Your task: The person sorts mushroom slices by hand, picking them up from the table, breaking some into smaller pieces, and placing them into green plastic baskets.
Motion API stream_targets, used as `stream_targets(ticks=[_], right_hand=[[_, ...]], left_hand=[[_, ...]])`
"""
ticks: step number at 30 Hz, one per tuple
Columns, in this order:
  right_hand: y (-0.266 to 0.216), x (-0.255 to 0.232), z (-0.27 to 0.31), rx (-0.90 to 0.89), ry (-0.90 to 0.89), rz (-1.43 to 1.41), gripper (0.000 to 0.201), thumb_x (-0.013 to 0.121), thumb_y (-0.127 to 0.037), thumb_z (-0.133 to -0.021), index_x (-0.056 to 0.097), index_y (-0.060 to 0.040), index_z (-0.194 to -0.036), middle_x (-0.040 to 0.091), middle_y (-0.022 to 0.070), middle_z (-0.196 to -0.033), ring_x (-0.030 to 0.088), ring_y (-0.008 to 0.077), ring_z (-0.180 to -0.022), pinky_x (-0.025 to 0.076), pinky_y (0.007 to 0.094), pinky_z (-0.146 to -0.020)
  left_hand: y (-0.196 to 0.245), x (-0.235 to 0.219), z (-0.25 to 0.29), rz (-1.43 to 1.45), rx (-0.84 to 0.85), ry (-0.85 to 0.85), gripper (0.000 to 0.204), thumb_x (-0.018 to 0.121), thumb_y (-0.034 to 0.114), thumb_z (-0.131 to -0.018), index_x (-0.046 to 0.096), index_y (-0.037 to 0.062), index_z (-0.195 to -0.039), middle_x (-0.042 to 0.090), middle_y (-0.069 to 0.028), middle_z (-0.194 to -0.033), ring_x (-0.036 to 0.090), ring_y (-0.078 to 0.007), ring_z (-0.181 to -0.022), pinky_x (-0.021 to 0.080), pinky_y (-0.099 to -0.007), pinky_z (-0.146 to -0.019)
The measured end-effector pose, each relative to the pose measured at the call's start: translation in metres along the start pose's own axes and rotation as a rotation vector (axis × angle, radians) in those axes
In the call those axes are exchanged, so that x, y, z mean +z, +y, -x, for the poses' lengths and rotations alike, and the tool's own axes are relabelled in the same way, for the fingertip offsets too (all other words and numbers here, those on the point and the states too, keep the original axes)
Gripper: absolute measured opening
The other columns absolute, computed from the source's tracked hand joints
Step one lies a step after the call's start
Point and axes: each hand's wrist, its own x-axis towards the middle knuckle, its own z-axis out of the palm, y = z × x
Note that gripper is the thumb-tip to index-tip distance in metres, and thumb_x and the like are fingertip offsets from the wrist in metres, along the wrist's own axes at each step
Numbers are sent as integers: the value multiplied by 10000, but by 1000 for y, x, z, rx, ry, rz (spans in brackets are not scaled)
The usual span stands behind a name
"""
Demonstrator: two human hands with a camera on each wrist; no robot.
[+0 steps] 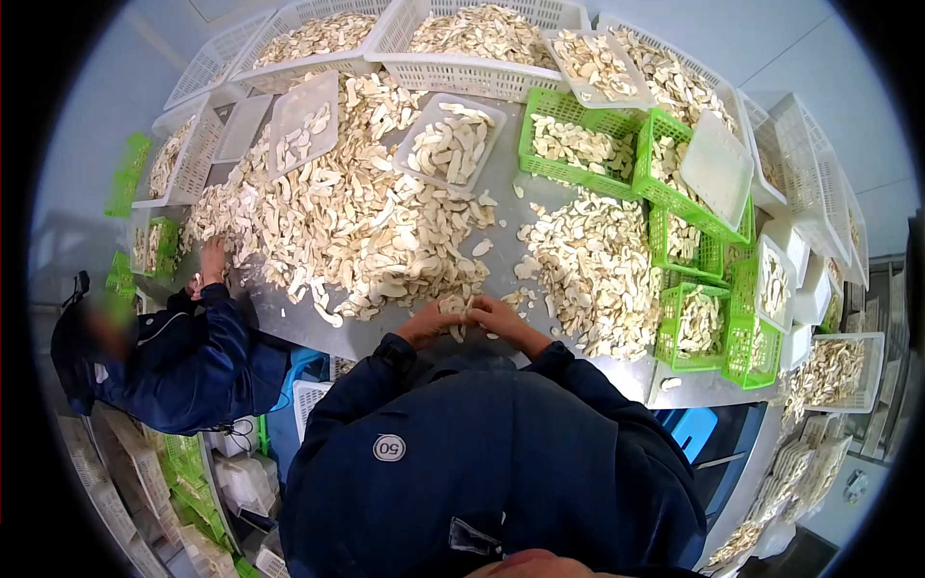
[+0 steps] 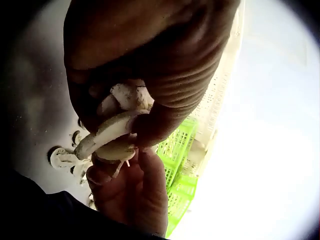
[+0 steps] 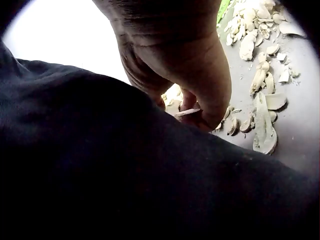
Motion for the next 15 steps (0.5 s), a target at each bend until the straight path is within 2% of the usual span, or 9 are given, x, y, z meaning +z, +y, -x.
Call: stream_targets(ticks=[3,6,9,12,15], right_hand=[[3,-5,-4,26,63,49,316,582,-271,-895,589,-31,-1101,625,5,-866,560,87,-743,450,236,-621],[7,-8,-2,-75,168,-108,254,574,-242,-913,608,-36,-1059,607,-17,-829,554,78,-717,451,225,-634],[10,-13,-7,-88,201,-161,226,570,-223,-925,619,-46,-1057,592,-35,-817,532,60,-684,436,209,-621],[12,-13,-6,-49,162,-131,240,575,-220,-924,624,-46,-1083,594,-34,-821,514,47,-655,421,202,-593],[-22,1,15,-137,30,-28,251,575,-234,-924,628,-38,-1071,599,-33,-823,503,45,-641,405,200,-563]], left_hand=[[-6,-5,0,157,-30,40,378,626,94,-877,503,54,-1233,601,-47,-1071,617,-157,-933,534,-313,-804],[-13,-9,2,296,-12,86,362,607,107,-890,502,69,-1234,601,-42,-1054,620,-159,-918,541,-324,-794],[-18,-14,4,411,21,74,364,598,132,-899,500,77,-1245,603,-50,-1069,623,-173,-929,538,-335,-818],[-25,-19,2,532,21,66,378,583,183,-915,492,77,-1266,607,-73,-1120,626,-199,-963,532,-353,-852],[-14,-9,7,650,-32,84,394,561,231,-933,485,62,-1281,610,-99,-1151,628,-226,-986,529,-371,-872]])
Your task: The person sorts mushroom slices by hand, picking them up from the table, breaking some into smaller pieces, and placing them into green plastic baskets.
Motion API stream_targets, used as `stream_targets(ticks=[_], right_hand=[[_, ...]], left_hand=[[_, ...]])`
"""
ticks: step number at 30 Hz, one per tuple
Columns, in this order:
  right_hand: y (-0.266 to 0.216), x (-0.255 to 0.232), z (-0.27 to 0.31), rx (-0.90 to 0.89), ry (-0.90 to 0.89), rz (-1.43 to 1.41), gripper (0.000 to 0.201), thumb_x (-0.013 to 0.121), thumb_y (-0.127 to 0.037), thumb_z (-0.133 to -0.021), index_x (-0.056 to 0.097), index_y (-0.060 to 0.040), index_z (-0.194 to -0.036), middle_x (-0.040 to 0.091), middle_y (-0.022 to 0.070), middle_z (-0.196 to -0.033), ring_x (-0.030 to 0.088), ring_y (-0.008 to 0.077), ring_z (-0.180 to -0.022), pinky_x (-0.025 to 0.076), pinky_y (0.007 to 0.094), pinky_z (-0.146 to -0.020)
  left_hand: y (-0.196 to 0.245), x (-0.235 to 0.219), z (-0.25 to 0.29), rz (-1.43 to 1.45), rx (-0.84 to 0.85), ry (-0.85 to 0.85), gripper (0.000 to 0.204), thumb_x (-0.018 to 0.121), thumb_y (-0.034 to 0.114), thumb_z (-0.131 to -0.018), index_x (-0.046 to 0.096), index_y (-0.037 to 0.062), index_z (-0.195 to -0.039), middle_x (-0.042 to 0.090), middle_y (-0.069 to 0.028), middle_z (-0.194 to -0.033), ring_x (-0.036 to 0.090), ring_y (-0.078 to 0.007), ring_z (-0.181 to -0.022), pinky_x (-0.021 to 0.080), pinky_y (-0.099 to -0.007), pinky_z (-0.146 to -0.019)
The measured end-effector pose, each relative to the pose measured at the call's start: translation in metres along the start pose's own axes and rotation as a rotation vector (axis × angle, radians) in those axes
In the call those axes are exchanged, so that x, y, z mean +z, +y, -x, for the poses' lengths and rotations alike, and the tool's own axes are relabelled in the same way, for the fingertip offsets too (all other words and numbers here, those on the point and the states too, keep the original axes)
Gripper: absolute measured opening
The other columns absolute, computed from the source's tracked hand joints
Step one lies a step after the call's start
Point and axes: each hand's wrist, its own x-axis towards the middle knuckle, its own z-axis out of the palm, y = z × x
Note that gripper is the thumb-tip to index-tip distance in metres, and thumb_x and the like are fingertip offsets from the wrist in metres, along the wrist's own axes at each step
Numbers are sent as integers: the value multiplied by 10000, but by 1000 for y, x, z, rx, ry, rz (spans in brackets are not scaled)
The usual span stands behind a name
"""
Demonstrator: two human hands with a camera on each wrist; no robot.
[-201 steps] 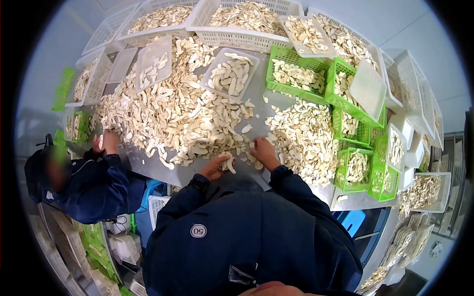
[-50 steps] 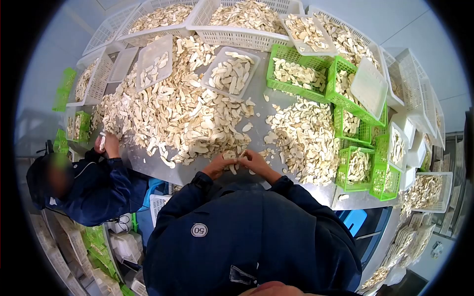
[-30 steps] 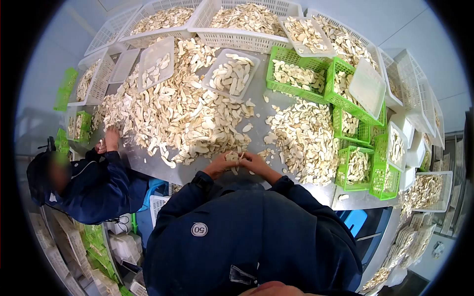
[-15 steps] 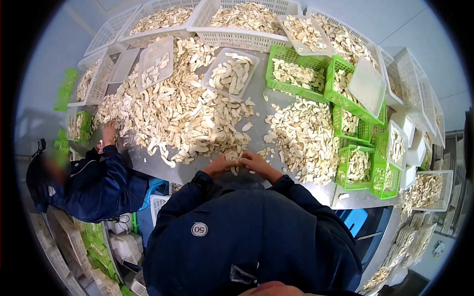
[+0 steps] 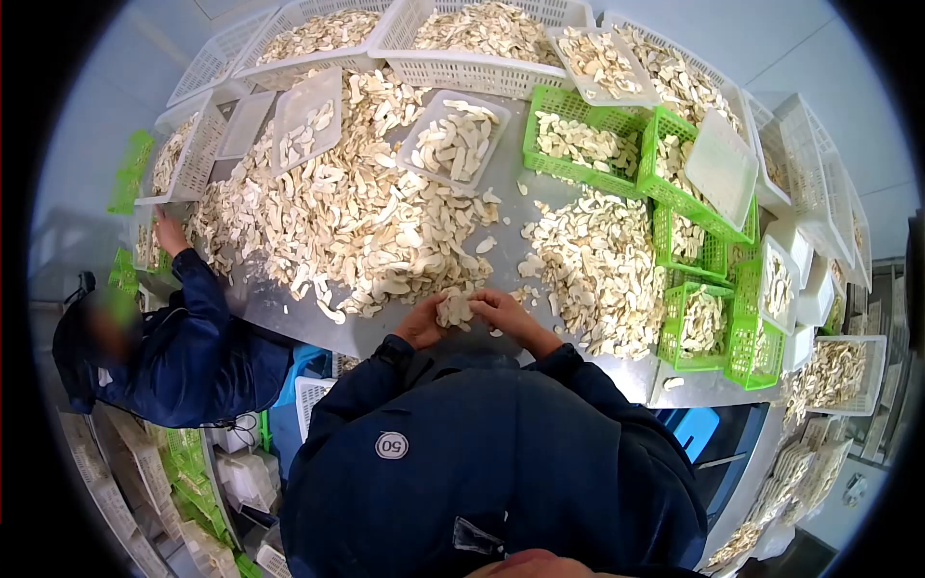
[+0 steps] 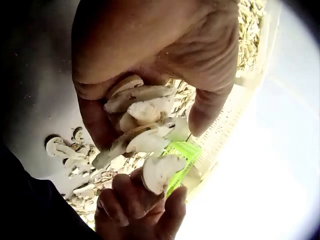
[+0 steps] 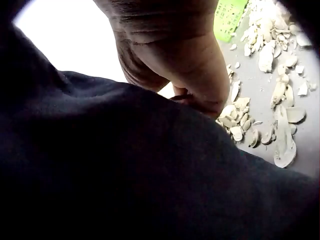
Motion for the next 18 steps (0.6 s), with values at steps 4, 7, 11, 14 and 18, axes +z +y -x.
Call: stream_targets(ticks=[4,7,11,14,18], right_hand=[[5,-13,0,-7,175,121,287,592,-278,-907,640,-37,-1055,607,-9,-810,527,70,-650,431,227,-566],[29,-34,-6,43,187,280,322,605,-305,-889,646,-37,-1062,625,26,-818,555,100,-673,459,259,-597],[78,-33,-5,0,-40,521,343,603,-293,-866,641,-33,-1087,657,74,-862,619,183,-772,496,314,-699],[119,-24,-7,-148,-210,619,346,593,-273,-854,636,-35,-1102,671,91,-895,641,233,-861,501,340,-773],[112,-26,-2,-79,-240,527,336,581,-252,-848,634,-45,-1107,681,97,-926,652,243,-880,510,348,-788]], left_hand=[[2,8,2,-20,-5,11,384,552,219,-937,489,24,-1263,622,-125,-1118,639,-245,-958,539,-374,-856],[-3,-11,-8,-68,22,29,340,574,168,-920,510,7,-1213,628,-126,-1064,645,-242,-905,547,-363,-830],[-8,-26,-14,-65,15,115,281,605,116,-894,541,4,-1143,629,-106,-1008,639,-223,-857,549,-350,-804],[-6,-16,-10,-81,11,144,264,605,120,-891,554,5,-1123,631,-101,-1000,632,-214,-853,545,-343,-795],[-5,-16,-7,-90,15,142,263,605,114,-885,563,7,-1122,634,-96,-1004,628,-213,-867,542,-343,-789]])
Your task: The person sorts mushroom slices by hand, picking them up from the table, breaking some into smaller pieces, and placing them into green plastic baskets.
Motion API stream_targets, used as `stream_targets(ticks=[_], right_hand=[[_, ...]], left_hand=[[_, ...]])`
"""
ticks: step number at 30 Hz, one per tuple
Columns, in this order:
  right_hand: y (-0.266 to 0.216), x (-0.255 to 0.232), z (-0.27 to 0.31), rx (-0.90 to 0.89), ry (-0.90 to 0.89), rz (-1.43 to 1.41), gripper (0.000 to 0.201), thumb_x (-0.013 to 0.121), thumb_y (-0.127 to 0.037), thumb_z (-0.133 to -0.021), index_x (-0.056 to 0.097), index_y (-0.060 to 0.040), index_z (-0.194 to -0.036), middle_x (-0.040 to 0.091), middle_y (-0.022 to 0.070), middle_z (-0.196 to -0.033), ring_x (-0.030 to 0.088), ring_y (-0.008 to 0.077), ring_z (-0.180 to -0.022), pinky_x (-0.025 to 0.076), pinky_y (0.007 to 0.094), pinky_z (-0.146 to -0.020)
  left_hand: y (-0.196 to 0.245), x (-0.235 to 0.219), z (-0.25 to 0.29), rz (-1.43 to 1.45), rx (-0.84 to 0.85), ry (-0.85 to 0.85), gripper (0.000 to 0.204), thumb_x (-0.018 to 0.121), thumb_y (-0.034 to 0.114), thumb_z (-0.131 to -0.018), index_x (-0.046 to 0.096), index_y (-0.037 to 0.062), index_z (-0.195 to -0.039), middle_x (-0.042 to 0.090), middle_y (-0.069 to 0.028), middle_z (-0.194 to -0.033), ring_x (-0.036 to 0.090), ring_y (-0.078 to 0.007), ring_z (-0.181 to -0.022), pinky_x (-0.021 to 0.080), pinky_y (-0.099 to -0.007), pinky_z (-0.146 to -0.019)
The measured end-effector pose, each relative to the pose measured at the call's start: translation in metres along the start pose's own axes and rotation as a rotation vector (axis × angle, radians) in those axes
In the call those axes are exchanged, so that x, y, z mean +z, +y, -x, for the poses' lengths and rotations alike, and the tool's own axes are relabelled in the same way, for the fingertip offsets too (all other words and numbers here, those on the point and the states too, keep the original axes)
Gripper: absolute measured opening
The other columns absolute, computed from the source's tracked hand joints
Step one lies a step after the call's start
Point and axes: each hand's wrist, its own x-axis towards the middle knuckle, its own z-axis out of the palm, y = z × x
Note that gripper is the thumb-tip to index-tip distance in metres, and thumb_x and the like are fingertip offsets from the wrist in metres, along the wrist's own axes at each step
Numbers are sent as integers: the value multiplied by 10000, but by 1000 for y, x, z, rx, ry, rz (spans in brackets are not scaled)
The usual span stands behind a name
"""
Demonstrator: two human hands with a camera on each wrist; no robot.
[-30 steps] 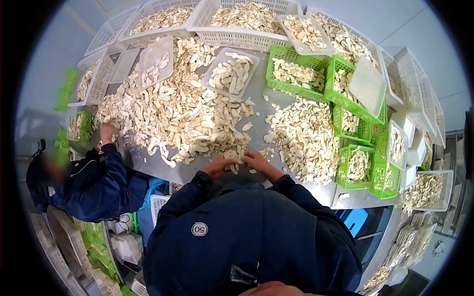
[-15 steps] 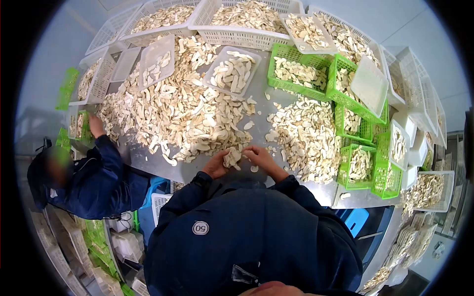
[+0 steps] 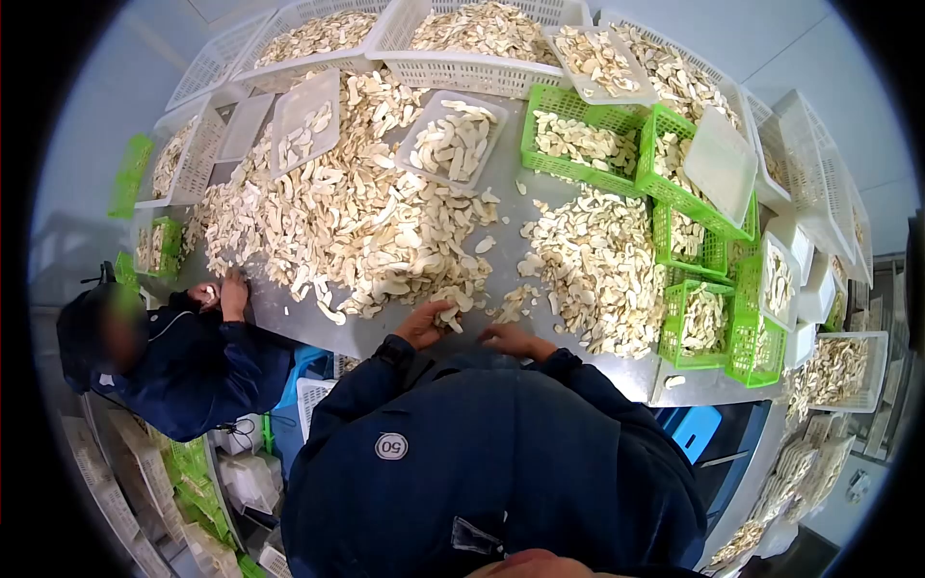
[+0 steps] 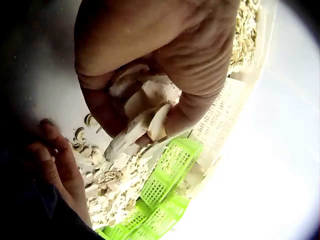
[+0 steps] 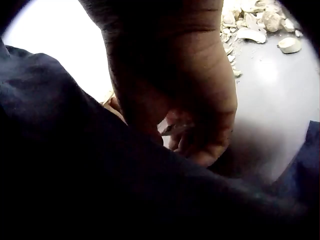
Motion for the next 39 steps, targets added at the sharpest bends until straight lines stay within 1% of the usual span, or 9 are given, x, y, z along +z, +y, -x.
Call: stream_targets(ticks=[3,9,15,21,33,35,37,38,39], right_hand=[[-2,-11,2,219,117,-103,303,610,-264,-821,664,-67,-1045,692,118,-976,653,268,-915,505,360,-811],[9,-17,9,86,261,76,287,617,-269,-806,664,-80,-1018,695,118,-930,661,266,-879,511,357,-783],[-16,-23,23,219,412,78,295,596,-286,-825,660,-83,-1029,693,128,-929,658,305,-881,507,387,-790],[-13,-56,13,221,604,392,322,576,-229,-807,631,-74,-1084,656,215,-980,627,387,-892,493,474,-766],[-22,-63,-5,176,521,798,233,665,-260,-791,652,-71,-928,646,172,-733,639,357,-728,497,451,-664],[-22,-65,-3,158,487,751,214,670,-256,-780,650,-77,-895,654,173,-751,645,354,-737,503,445,-664],[-20,-65,-5,155,473,775,203,669,-254,-780,649,-79,-880,656,172,-755,647,353,-738,504,444,-660],[-21,-65,-5,186,442,800,219,667,-262,-782,640,-87,-911,657,160,-742,647,349,-729,505,445,-658],[-21,-63,-5,156,464,803,237,666,-268,-782,636,-91,-936,658,157,-740,647,349,-730,505,447,-659]], left_hand=[[0,-5,-3,19,8,-20,271,608,117,-881,567,10,-1127,636,-94,-1014,628,-215,-866,538,-343,-791],[4,-1,4,65,67,-54,294,629,116,-864,550,9,-1126,625,-97,-993,619,-211,-828,532,-349,-781],[20,-18,30,118,182,-79,338,613,126,-875,531,10,-1181,619,-114,-1037,612,-230,-874,528,-367,-788],[19,-90,89,84,357,-93,347,596,179,-900,540,47,-1217,637,-107,-1051,635,-233,-841,534,-368,-774],[-114,-215,250,467,702,348,274,590,101,-882,567,22,-1144,632,-105,-1017,611,-242,-888,505,-359,-804],[-148,-242,269,549,769,593,301,608,107,-867,567,29,-1155,629,-96,-1021,598,-243,-927,511,-376,-813],[-189,-256,291,-599,703,1096,218,618,112,-850,615,36,-1055,666,-98,-953,642,-237,-854,520,-334,-749],[-206,-272,294,-840,636,1239,188,617,113,-846,608,42,-1020,655,-94,-931,634,-232,-826,517,-329,-719],[-226,-298,294,-594,530,1219,158,616,114,-843,600,49,-986,645,-90,-909,626,-227,-797,513,-323,-689]])
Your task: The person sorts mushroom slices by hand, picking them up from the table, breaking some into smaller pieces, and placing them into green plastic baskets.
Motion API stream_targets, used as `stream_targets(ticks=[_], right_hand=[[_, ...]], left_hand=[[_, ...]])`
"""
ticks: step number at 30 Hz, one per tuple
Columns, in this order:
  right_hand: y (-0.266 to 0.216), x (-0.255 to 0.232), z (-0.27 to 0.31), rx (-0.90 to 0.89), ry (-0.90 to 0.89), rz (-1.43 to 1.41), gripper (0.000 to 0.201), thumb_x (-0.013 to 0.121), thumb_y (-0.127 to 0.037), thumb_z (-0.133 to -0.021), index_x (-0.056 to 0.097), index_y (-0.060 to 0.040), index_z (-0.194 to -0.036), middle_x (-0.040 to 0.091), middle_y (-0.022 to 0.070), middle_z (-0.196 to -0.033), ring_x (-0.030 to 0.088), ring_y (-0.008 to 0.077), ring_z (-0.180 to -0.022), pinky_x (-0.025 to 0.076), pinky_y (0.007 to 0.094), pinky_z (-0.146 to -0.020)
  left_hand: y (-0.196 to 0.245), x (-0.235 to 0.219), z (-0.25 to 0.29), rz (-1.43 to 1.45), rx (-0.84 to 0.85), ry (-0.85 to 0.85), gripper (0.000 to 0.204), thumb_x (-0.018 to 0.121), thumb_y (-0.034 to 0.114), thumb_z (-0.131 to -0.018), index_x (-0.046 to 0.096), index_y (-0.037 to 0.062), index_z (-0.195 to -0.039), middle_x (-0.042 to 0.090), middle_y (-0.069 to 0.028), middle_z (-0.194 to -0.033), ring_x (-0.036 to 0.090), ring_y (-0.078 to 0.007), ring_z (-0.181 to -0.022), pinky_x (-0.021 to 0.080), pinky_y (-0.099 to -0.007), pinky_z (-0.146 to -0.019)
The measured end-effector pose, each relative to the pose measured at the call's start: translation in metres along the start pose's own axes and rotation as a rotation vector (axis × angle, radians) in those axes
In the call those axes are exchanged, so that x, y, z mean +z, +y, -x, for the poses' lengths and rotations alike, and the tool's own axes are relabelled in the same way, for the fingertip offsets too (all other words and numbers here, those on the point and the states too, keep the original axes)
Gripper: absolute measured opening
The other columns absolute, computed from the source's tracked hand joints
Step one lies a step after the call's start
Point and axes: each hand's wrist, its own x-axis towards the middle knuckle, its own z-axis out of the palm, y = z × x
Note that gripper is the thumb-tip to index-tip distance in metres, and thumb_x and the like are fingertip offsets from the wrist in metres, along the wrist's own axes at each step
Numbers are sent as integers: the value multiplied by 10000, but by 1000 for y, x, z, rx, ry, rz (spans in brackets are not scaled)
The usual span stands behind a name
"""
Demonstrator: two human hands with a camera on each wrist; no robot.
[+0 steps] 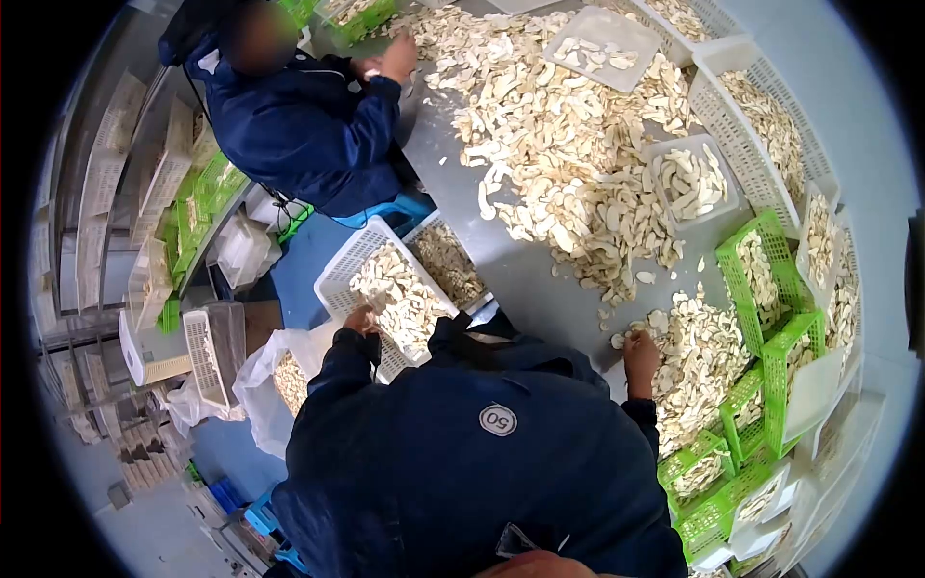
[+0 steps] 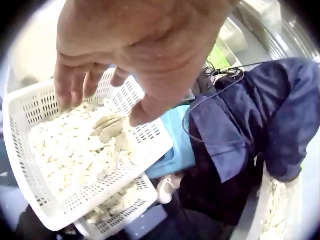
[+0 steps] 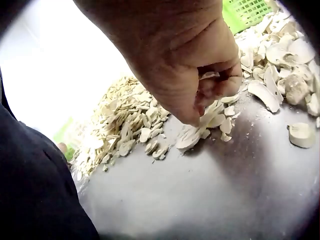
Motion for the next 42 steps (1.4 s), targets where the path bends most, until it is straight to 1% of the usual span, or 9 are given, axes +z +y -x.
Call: stream_targets(ticks=[4,5,6,9,14,20,28,38,42], right_hand=[[-8,1,3,30,-45,-4,335,673,-292,-773,617,-93,-1036,670,155,-869,642,362,-824,503,461,-721],[-8,-2,6,79,-93,0,365,677,-299,-769,611,-90,-1061,675,157,-936,639,369,-870,502,465,-752],[1,6,10,-58,20,-5,396,661,-336,-760,615,-89,-1067,669,165,-794,648,357,-773,505,464,-685],[-5,0,10,51,-33,-40,345,655,-305,-721,649,-61,-965,674,195,-866,646,367,-842,504,459,-754],[-2,-16,7,114,-39,-177,255,651,-297,-758,664,-49,-815,656,183,-764,642,358,-770,501,439,-702],[15,-28,15,421,-87,-904,262,680,-310,-813,663,-55,-874,585,20,-688,572,146,-613,473,278,-591],[4,-54,36,533,-91,-1558,163,646,-222,-887,599,-69,-923,533,-30,-703,475,58,-593,388,193,-542],[2,-58,37,443,-86,-1585,139,642,-198,-873,578,-75,-870,508,-25,-674,453,70,-553,379,222,-520],[7,-71,28,347,-235,-1273,139,629,-197,-859,587,-70,-895,514,-27,-693,439,72,-554,375,233,-509]], left_hand=[[-61,12,-22,590,-671,48,67,611,123,-830,564,78,-846,597,-75,-822,590,-204,-689,495,-304,-574],[-49,28,-30,720,-616,-80,121,560,192,-864,535,75,-878,569,-99,-837,587,-213,-659,464,-266,-451],[-13,45,-28,733,-584,-79,134,587,209,-860,544,84,-890,589,-104,-908,603,-211,-711,504,-282,-544],[66,82,-50,584,-543,-267,255,631,242,-862,556,108,-1066,620,-83,-992,608,-204,-912,504,-333,-797],[223,127,-57,440,-213,-529,415,587,229,-899,482,21,-1243,634,-55,-956,622,-167,-872,513,-295,-747],[333,185,-58,332,-20,-713,389,598,206,-905,513,20,-1237,641,-59,-980,616,-136,-838,499,-271,-759],[406,269,-12,210,73,-1031,362,574,231,-934,516,25,-1226,627,-51,-970,598,-126,-839,491,-278,-761],[402,301,4,226,-52,-1187,226,568,218,-939,543,84,-1119,602,-11,-942,577,-96,-811,482,-242,-721],[398,303,4,249,-105,-1066,253,565,214,-925,561,71,-1133,615,-16,-919,578,-100,-799,481,-246,-724]])
